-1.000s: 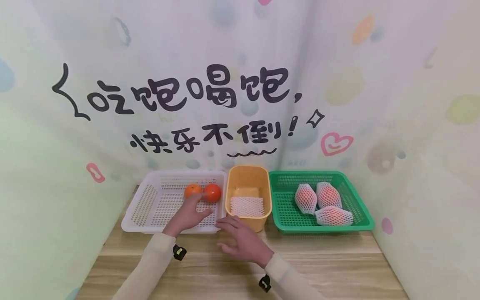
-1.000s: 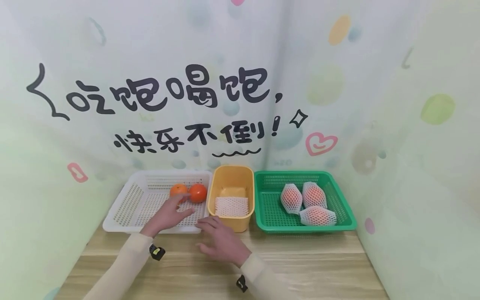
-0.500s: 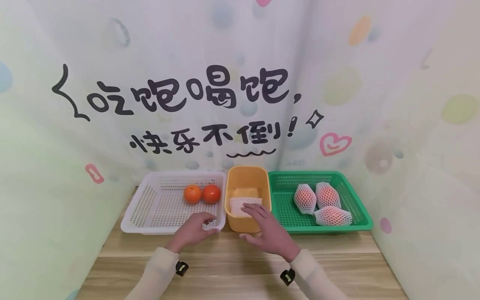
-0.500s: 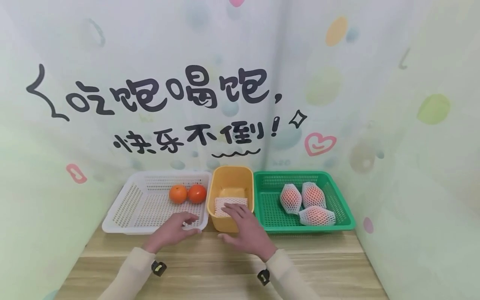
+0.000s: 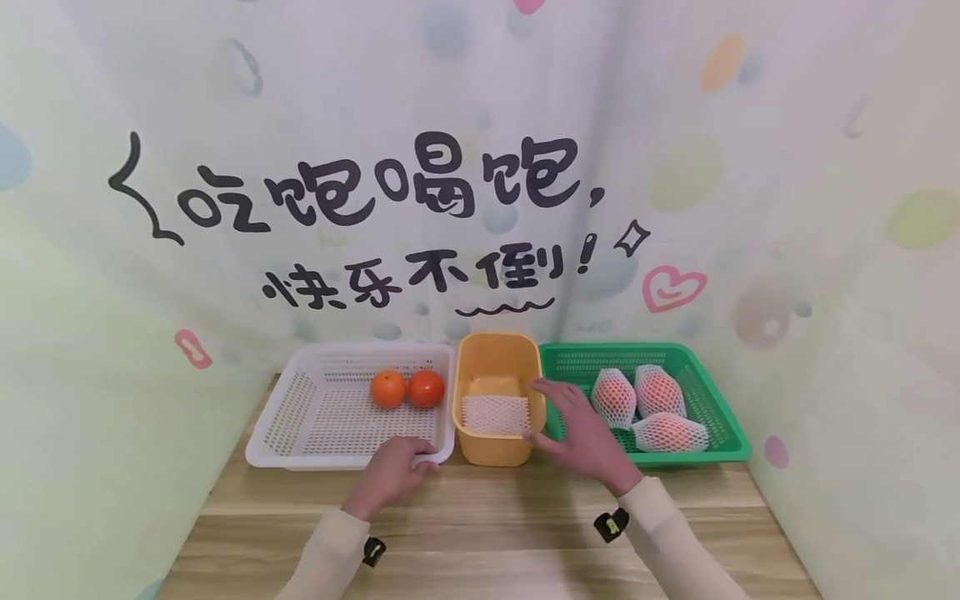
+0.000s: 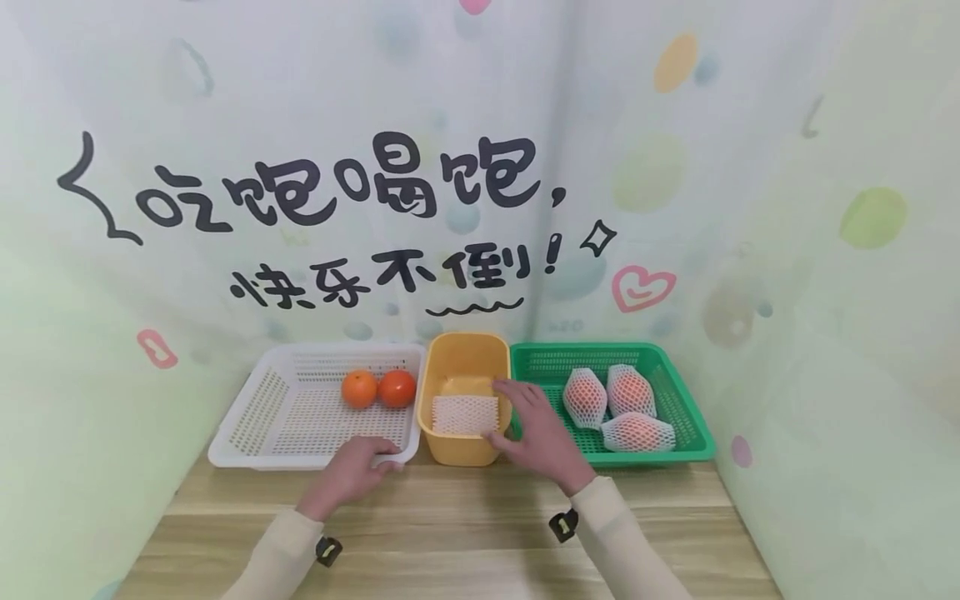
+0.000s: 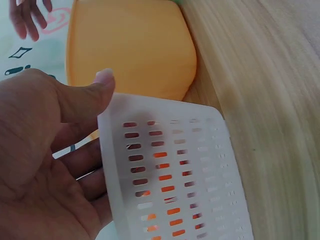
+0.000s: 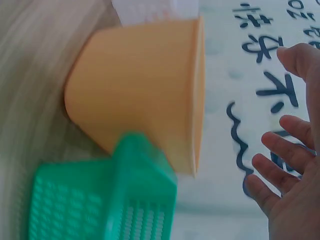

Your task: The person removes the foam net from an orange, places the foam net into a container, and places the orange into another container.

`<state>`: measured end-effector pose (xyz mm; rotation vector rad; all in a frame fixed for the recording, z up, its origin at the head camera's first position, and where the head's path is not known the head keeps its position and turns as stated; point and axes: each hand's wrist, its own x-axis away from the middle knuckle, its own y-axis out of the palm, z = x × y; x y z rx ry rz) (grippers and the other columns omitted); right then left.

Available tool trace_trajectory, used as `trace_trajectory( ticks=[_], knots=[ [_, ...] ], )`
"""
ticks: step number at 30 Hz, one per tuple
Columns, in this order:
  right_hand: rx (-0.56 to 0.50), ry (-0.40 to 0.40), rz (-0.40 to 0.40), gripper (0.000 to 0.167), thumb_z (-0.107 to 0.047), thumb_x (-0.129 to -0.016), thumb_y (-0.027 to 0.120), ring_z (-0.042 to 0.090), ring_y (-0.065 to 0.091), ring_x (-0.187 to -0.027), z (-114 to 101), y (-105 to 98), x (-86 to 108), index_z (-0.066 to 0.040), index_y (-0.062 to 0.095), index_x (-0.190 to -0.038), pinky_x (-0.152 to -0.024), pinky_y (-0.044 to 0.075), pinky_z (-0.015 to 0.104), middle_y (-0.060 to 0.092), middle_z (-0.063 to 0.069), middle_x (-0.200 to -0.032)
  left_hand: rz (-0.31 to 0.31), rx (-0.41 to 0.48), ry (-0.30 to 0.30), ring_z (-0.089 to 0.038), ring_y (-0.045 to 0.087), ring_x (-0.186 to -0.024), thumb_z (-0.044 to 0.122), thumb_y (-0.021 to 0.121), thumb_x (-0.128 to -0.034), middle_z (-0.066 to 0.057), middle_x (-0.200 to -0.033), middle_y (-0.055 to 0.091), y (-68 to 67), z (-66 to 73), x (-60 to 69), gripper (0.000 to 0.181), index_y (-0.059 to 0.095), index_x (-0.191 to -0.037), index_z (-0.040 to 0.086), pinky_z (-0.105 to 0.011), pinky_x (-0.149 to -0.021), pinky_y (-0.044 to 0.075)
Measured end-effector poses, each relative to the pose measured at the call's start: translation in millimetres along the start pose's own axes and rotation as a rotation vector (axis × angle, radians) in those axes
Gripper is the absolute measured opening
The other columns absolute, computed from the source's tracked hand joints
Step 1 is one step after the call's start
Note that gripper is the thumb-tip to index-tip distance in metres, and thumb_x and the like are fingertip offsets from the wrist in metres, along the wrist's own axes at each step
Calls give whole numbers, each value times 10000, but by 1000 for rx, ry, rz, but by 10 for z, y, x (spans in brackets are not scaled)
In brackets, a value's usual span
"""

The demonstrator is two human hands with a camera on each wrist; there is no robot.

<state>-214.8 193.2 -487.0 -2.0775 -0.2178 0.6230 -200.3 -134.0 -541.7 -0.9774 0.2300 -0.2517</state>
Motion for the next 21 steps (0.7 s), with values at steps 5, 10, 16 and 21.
trace_trajectory(
  ticks=[5, 10, 16, 21],
  knots=[
    [14, 66, -16, 762, -465, -912, 749, 332, 413, -1460, 199, -179, -106, -173, 436, -1542, -1145, 423, 600, 465, 67, -1588, 37, -64, 0, -187, 688, -865, 148, 802, -862, 3, -943, 767, 52, 33, 10, 130, 783, -987, 116, -406, -798, 578],
    [23, 128, -27, 803, -472, -914, 745, 399, 389, -1466, 398, -329, -199, -129, 406, -1555, -1160, 381, 637, 445, 127, -1593, 41, -109, -26, -153, 639, -782, 124, 791, -853, 30, -873, 735, 70, 84, -10, 92, 760, -937, 145, -367, -714, 541],
    [17, 232, -81, 829, -528, -917, 716, 436, 331, -1487, 676, -394, -282, -152, 375, -1572, -1169, 334, 677, 403, 149, -1613, 27, -106, -68, -147, 619, -778, 124, 789, -855, 30, -887, 733, 80, 109, -1, 111, 760, -960, 145, -367, -714, 541],
    [18, 302, -115, 850, -540, -925, 700, 472, 318, -1486, 912, -444, -356, -124, 355, -1581, -1162, 324, 696, 371, 206, -1620, 37, -88, -114, -176, 649, -845, 135, 784, -864, 20, -934, 743, 98, 132, 12, 133, 765, -996, 142, -415, -797, 562]
  ],
)
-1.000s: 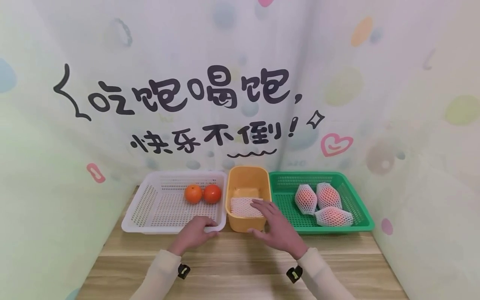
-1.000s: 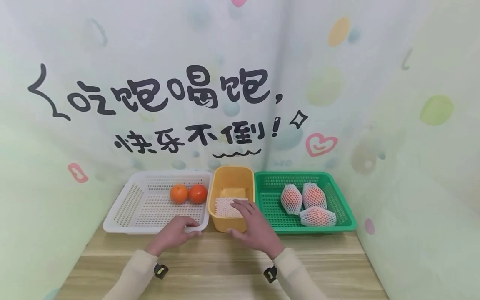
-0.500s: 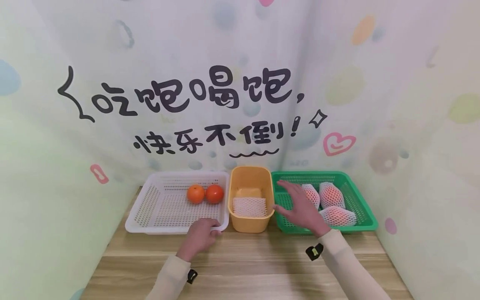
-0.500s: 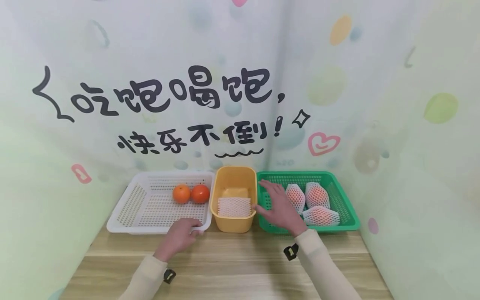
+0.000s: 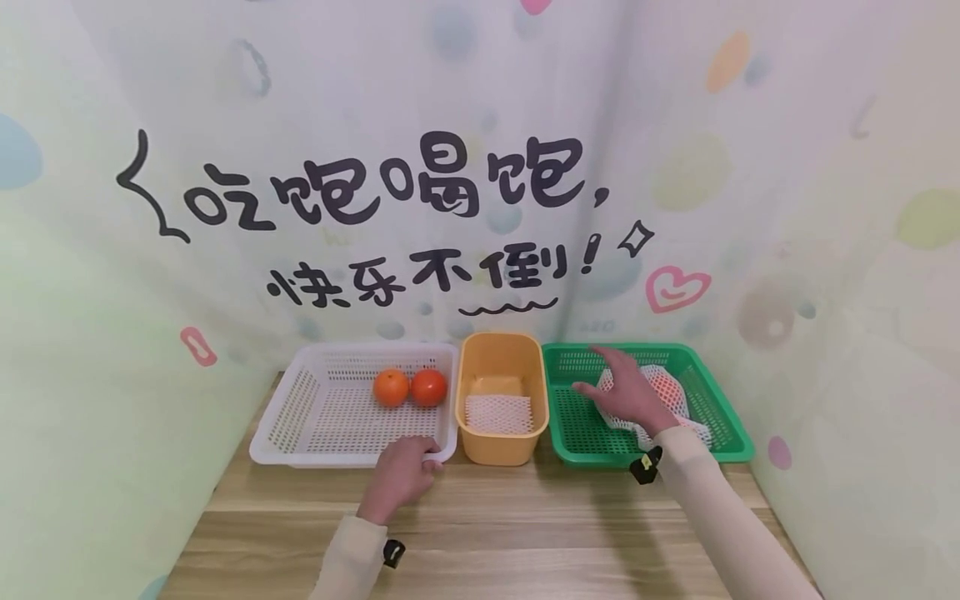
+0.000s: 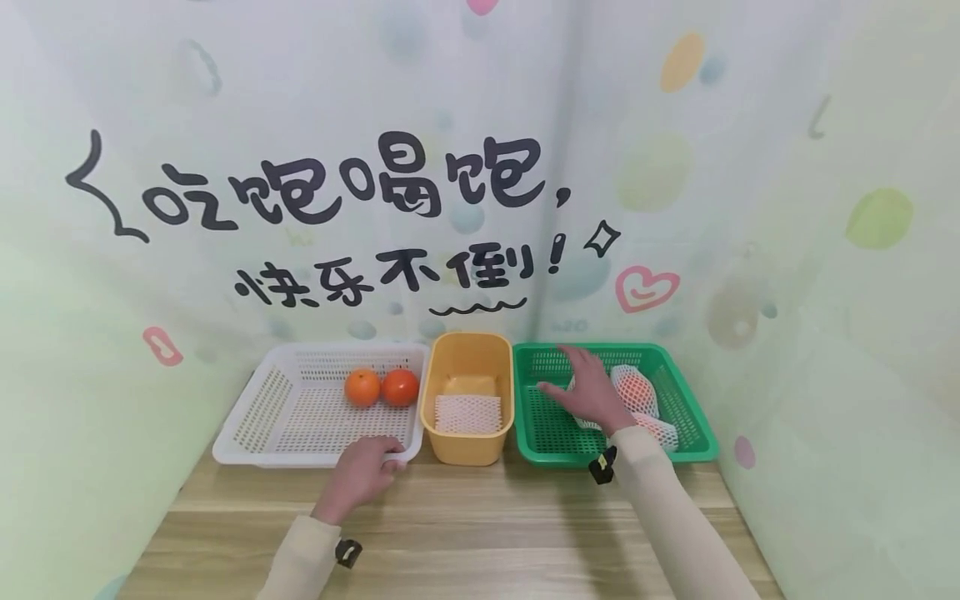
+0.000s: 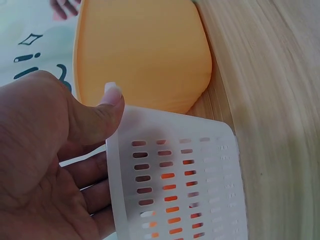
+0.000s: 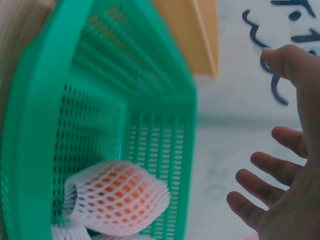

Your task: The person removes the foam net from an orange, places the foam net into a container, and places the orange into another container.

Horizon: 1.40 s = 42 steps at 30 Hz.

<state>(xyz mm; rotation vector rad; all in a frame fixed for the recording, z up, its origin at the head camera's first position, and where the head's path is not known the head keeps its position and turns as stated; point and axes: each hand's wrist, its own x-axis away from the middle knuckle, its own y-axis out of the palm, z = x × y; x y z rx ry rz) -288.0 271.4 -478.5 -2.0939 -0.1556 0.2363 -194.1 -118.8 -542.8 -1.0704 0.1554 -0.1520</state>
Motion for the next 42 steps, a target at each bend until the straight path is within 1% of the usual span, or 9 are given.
trace_trajectory(
  ticks=[4, 10, 19, 21, 22, 25, 27, 32, 42],
  knots=[
    [-17, 63, -42, 901, -578, -931, 671, 491, 317, -1481, 122, -29, -126, -99, 305, -1601, -1148, 331, 706, 336, 242, -1629, 10, 22, -34, -172, 643, -855, 135, 787, -867, 17, -952, 746, -11, 15, 8, 145, 766, -1010, 144, -425, -827, 564],
    [-58, 185, -101, 969, -569, -934, 662, 522, 284, -1482, 279, -69, -281, -29, 229, -1612, -1146, 333, 708, 278, 296, -1636, 45, 24, -18, -151, 622, -804, 127, 791, -855, 24, -927, 746, -9, 10, -4, 145, 768, -997, 148, -397, -775, 554],
    [-63, 299, -205, 973, -466, -983, 627, 595, 265, -1446, 529, -4, -302, 87, 113, -1598, -1094, 383, 716, 181, 394, -1617, 74, 22, -4, -184, 649, -824, 121, 795, -842, 21, -913, 748, 2, 0, -1, 135, 767, -969, 156, -409, -780, 553],
    [-58, 326, -237, 986, -456, -977, 633, 613, 293, -1418, 582, 11, -296, 135, 118, -1574, -1055, 428, 702, 185, 431, -1590, 79, 20, 5, -203, 669, -844, 122, 796, -839, 18, -918, 752, 1, 7, 1, 135, 767, -966, 157, -416, -784, 556],
    [-54, 344, -254, 914, -439, -975, 633, 600, 379, -1370, 605, 28, -294, 153, 227, -1540, -1027, 471, 670, 294, 445, -1531, 79, 21, 8, -209, 676, -855, 121, 796, -838, 17, -921, 754, 3, 10, 0, 135, 767, -966, 157, -419, -788, 558],
    [-18, 346, -296, 710, -426, -971, 638, 518, 580, -1119, 692, 89, -298, 178, 496, -1316, -857, 564, 559, 549, 403, -1240, 76, 24, 4, -208, 684, -872, 128, 795, -843, 23, -928, 757, 3, 18, -1, 133, 767, -968, 163, -416, -792, 561],
    [-4, 328, -314, 657, -414, -975, 632, 503, 598, -1082, 733, 131, -308, 168, 538, -1266, -843, 564, 549, 579, 388, -1187, 69, 28, -8, -197, 681, -875, 136, 796, -847, 32, -932, 756, 4, 19, 0, 131, 768, -971, 168, -410, -795, 560],
    [-33, 318, -343, 816, -377, -991, 619, 586, 405, -1371, 743, 209, -331, 114, 279, -1546, -1017, 476, 666, 335, 402, -1547, 72, 35, -16, -184, 670, -851, 141, 797, -843, 40, -918, 752, 28, 1, 20, 122, 769, -958, 173, -406, -789, 560],
    [-10, 309, -306, 795, -300, -931, 712, 539, 550, -1237, 706, 330, -339, 66, 317, -1517, -891, 552, 607, 491, 373, -1427, 88, 38, -17, -176, 663, -832, 126, 798, -838, 34, -907, 755, 52, -9, 49, 126, 776, -957, 161, -394, -768, 555]
  ],
)
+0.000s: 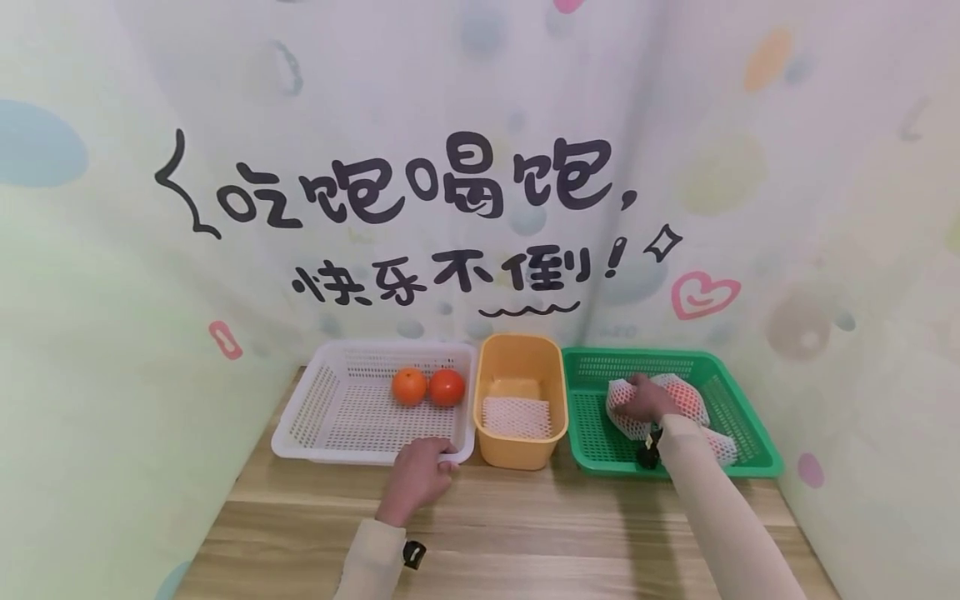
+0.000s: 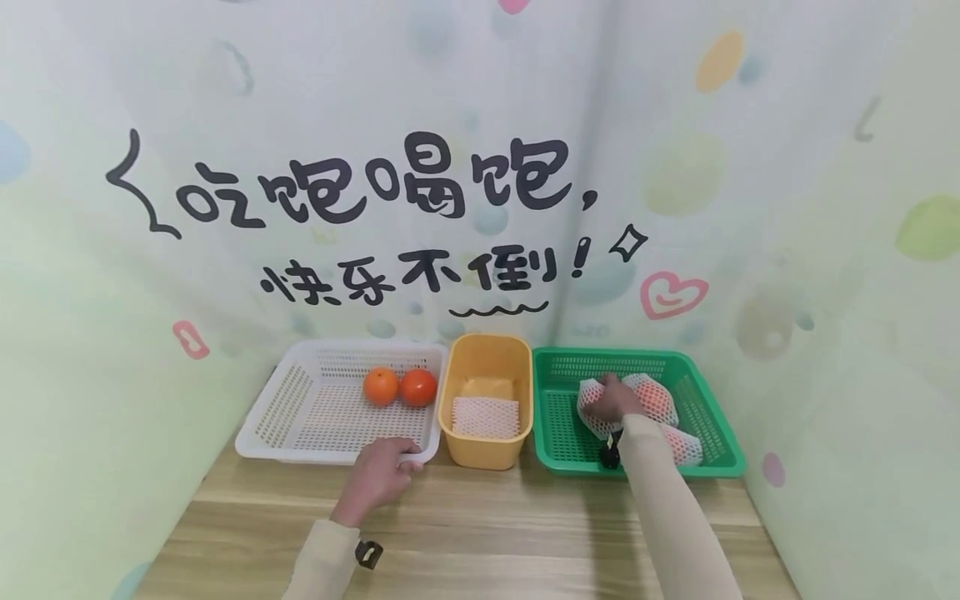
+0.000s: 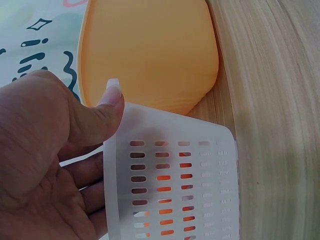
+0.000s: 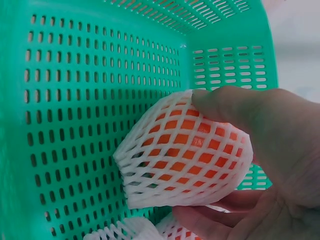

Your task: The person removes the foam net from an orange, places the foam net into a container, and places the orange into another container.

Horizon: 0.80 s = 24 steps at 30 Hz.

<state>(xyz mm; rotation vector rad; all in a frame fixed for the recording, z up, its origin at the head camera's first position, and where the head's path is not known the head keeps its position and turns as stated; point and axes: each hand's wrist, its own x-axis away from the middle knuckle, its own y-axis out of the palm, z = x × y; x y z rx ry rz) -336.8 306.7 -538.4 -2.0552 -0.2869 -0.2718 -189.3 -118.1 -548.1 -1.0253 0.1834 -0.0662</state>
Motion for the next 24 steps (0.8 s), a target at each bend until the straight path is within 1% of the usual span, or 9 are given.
trace_trajectory(
  ticks=[3, 5, 10, 17, 19, 24],
  knots=[
    [-2, -12, 11, 783, -301, -931, 714, 538, 553, -1233, 40, 5, 26, 61, 328, -1508, -881, 555, 604, 493, 369, -1427, -7, 0, -8, -179, 661, -839, 131, 795, -842, 34, -915, 756, 2, 13, -12, 126, 776, -962, 165, -400, -777, 554],
    [-22, -19, 16, 770, -297, -927, 716, 540, 548, -1234, 60, 5, 50, 59, 340, -1497, -884, 552, 608, 488, 370, -1426, -6, -3, -6, -189, 674, -850, 136, 796, -843, 34, -917, 759, 5, 17, -17, 122, 776, -958, 170, -402, -778, 557],
    [-71, -33, 27, 742, -289, -927, 716, 542, 528, -1250, 88, -10, 124, 52, 365, -1485, -890, 543, 613, 478, 364, -1435, 3, -18, 11, -203, 690, -860, 143, 799, -835, 37, -907, 759, 28, -7, -23, 115, 775, -944, 174, -397, -765, 555],
    [-90, -70, 45, 732, -290, -956, 685, 562, 519, -1250, 102, -51, 211, 67, 344, -1496, -862, 546, 609, 466, 388, -1437, 12, -13, 23, -202, 689, -856, 136, 799, -831, 36, -903, 758, 41, -20, -39, 116, 774, -938, 172, -396, -764, 554],
    [-94, -69, 53, 735, -301, -963, 680, 560, 518, -1259, 103, -58, 224, 55, 338, -1508, -873, 544, 612, 464, 382, -1450, 12, -12, 17, -200, 690, -861, 137, 800, -827, 38, -908, 760, 41, -18, -39, 124, 774, -943, 174, -397, -772, 556],
    [-104, -79, 69, 725, -301, -970, 673, 538, 555, -1217, 92, -53, 246, 39, 336, -1514, -843, 549, 593, 489, 377, -1426, 4, -9, -2, -194, 679, -846, 128, 797, -819, 37, -911, 758, 27, -16, -27, 135, 772, -945, 172, -404, -768, 553]
  ],
)
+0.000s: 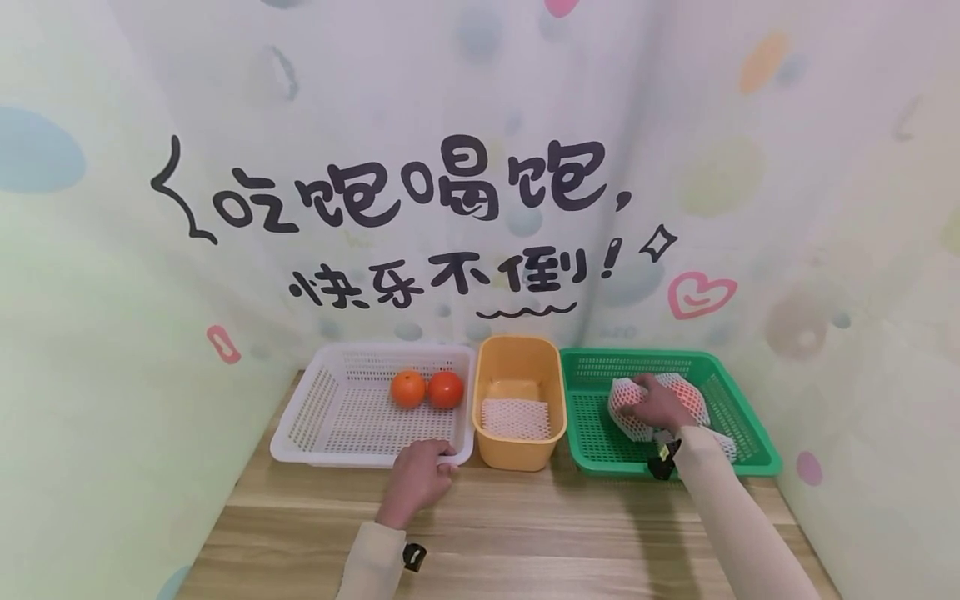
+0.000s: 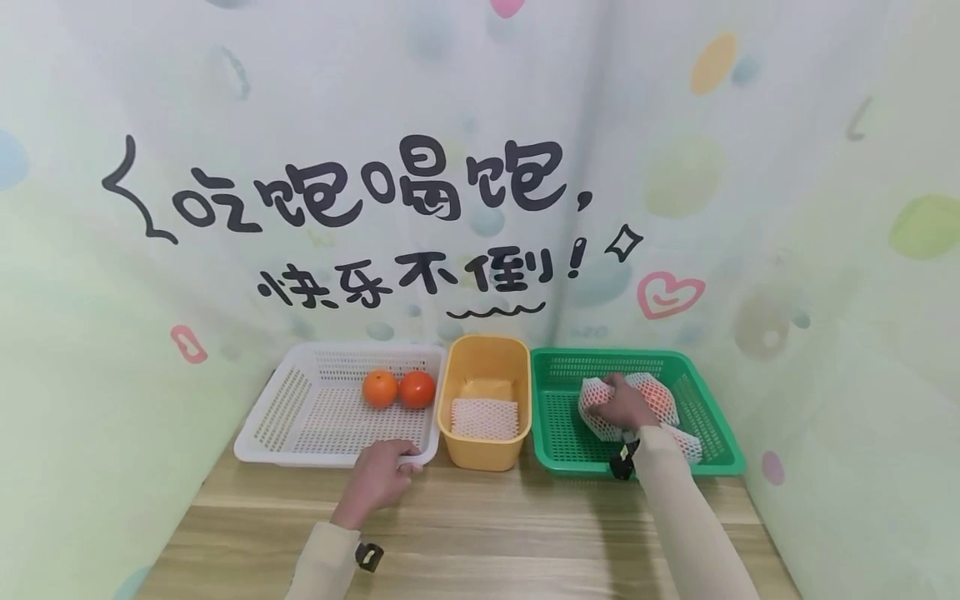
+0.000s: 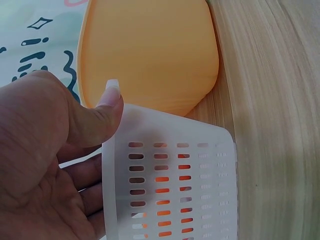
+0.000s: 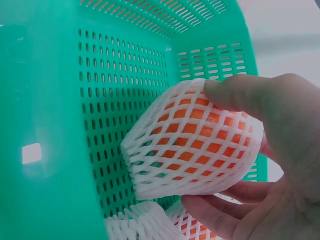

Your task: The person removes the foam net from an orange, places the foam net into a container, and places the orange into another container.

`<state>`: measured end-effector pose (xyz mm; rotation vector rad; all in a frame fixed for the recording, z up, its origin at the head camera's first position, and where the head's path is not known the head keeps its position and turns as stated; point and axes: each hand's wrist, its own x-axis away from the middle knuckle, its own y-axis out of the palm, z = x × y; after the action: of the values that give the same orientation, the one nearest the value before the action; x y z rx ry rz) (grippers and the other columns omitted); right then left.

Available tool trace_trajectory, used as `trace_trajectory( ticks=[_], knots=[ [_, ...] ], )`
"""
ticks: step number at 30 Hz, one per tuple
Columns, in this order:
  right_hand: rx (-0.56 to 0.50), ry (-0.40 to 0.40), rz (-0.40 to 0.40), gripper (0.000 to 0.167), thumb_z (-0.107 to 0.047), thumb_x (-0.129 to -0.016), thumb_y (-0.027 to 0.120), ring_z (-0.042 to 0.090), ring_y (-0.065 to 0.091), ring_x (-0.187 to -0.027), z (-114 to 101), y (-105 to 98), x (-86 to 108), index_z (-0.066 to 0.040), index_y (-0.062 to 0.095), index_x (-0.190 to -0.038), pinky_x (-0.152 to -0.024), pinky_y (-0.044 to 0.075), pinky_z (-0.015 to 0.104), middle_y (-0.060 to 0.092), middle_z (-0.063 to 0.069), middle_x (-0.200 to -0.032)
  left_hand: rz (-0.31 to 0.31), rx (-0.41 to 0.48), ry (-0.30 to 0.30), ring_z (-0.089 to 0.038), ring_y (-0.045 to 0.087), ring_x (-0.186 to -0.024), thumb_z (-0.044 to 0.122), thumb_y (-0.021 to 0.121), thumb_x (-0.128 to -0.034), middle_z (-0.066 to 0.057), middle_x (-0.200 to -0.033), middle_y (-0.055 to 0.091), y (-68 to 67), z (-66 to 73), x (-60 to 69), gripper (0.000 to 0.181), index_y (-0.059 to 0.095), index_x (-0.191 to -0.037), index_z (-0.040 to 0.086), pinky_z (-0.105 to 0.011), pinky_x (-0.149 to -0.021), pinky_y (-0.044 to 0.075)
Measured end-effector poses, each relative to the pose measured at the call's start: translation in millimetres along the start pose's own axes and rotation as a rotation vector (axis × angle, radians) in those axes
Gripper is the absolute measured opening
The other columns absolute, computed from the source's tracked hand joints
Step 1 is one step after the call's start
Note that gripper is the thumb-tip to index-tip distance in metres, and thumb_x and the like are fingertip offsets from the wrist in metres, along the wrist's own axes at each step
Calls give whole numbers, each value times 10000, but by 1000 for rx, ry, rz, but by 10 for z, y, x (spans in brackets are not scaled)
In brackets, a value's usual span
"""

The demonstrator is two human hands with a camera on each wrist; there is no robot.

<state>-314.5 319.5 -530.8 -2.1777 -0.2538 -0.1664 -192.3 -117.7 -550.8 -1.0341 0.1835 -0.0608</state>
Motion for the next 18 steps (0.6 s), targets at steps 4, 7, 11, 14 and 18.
trace_trajectory(
  ticks=[4, 7, 11, 14, 18],
  knots=[
    [-19, -11, 4, 717, -307, -967, 681, 517, 580, -1181, -18, -4, 32, 25, 343, -1505, -817, 553, 573, 507, 379, -1401, 2, 2, 0, -206, 685, -862, 133, 792, -823, 33, -921, 760, -2, 11, 8, 132, 774, -949, 171, -407, -771, 548],
    [-37, -18, 8, 726, -321, -964, 686, 524, 573, -1193, -37, -8, 65, 17, 343, -1507, -821, 554, 576, 492, 385, -1416, 7, 3, 2, -215, 690, -875, 139, 794, -824, 30, -926, 763, 5, 15, 8, 132, 775, -950, 172, -409, -776, 548],
    [-72, -34, 15, 756, -345, -967, 686, 542, 551, -1228, -61, -1, 85, 5, 325, -1531, -847, 555, 592, 471, 388, -1440, 3, 7, -3, -206, 680, -869, 150, 795, -823, 38, -924, 761, 9, 7, 11, 130, 774, -949, 176, -411, -789, 540],
    [-99, -44, 28, 758, -372, -968, 689, 502, 590, -1181, -96, 7, 109, -21, 332, -1537, -823, 565, 555, 515, 364, -1399, 6, 11, -3, -205, 678, -871, 155, 793, -825, 42, -921, 762, 3, 7, 16, 124, 773, -946, 177, -419, -803, 533],
    [-127, -57, 49, 750, -390, -971, 686, 369, 636, -1056, -164, 18, 193, -54, 335, -1542, -757, 554, 444, 587, 297, -1299, 6, 15, -6, -203, 667, -864, 154, 797, -828, 40, -917, 759, -11, 20, 21, 121, 773, -945, 175, -424, -808, 525]
  ],
)
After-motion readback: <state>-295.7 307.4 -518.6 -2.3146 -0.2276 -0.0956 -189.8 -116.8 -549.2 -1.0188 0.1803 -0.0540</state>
